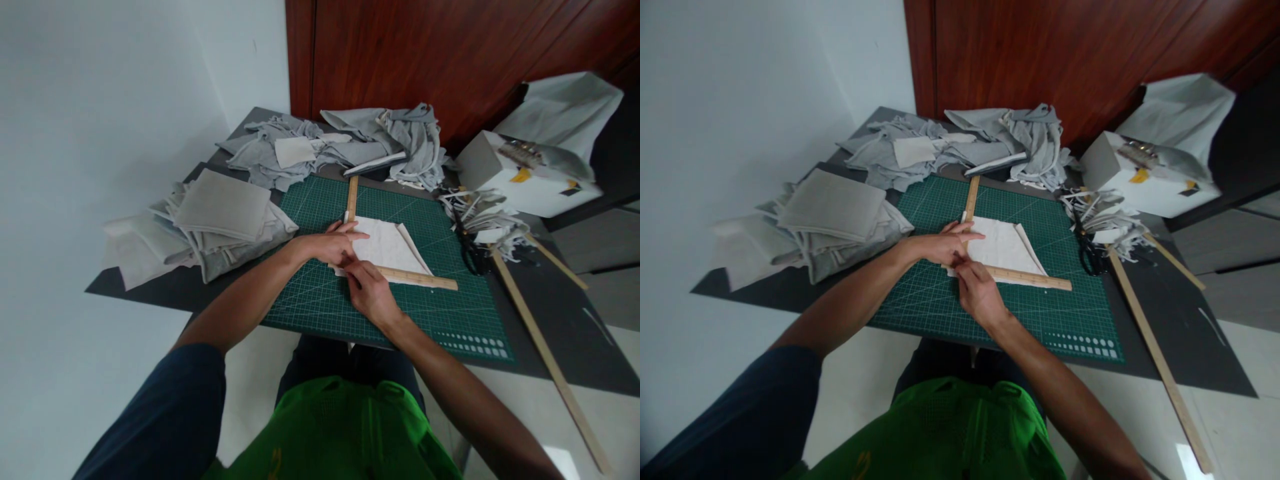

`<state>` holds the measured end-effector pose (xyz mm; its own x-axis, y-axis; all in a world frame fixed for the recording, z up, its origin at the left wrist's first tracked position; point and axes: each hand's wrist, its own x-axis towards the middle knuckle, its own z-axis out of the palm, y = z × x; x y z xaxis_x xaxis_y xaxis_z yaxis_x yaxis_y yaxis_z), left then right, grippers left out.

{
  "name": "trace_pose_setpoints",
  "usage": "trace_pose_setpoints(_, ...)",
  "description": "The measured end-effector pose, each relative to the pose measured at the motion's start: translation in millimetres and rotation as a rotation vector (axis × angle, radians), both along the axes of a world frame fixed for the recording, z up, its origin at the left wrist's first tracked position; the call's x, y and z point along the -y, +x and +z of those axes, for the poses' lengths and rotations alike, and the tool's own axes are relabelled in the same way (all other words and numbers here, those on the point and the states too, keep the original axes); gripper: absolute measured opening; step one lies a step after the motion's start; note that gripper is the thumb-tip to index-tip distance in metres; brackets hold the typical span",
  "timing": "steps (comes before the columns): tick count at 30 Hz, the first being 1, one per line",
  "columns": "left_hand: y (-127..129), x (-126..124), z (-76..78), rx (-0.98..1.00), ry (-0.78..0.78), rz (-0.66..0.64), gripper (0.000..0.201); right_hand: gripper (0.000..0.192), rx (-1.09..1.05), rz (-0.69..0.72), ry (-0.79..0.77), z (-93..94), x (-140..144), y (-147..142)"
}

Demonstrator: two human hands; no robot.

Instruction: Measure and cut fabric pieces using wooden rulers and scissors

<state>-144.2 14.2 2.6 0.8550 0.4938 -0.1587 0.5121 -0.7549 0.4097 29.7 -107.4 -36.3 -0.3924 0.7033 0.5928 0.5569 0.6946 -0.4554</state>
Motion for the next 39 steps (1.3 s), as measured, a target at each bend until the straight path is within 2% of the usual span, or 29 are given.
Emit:
trace_pose_setpoints(9,1,0,0.0,-0.030,0.023,0.000,0.032,0.027,0.027,0.088,0.040,1.2,-5,-4)
trace_pose_setpoints(20,2,0,1.0,-0.012,-0.017,0.004,0.030,0.034,0.099,0.034,0.011,12.1,3,16)
trace_pose_setpoints(30,-1,-3,-4.1,-0.025,0.038,-0.026,0.045,0.030,0.033,0.099,0.010,3.8,-8,-13)
trace_pose_setpoints(34,1,-3,-3.4,-0.027,0.028,-0.020,0.034,0.030,0.042,0.102,0.033,5.5,-7,-6)
trace_pose_setpoints(39,2,1,-0.1,0.005,-0.006,0.007,0.020,0.036,0.095,0.034,-0.014,9.1,1,26)
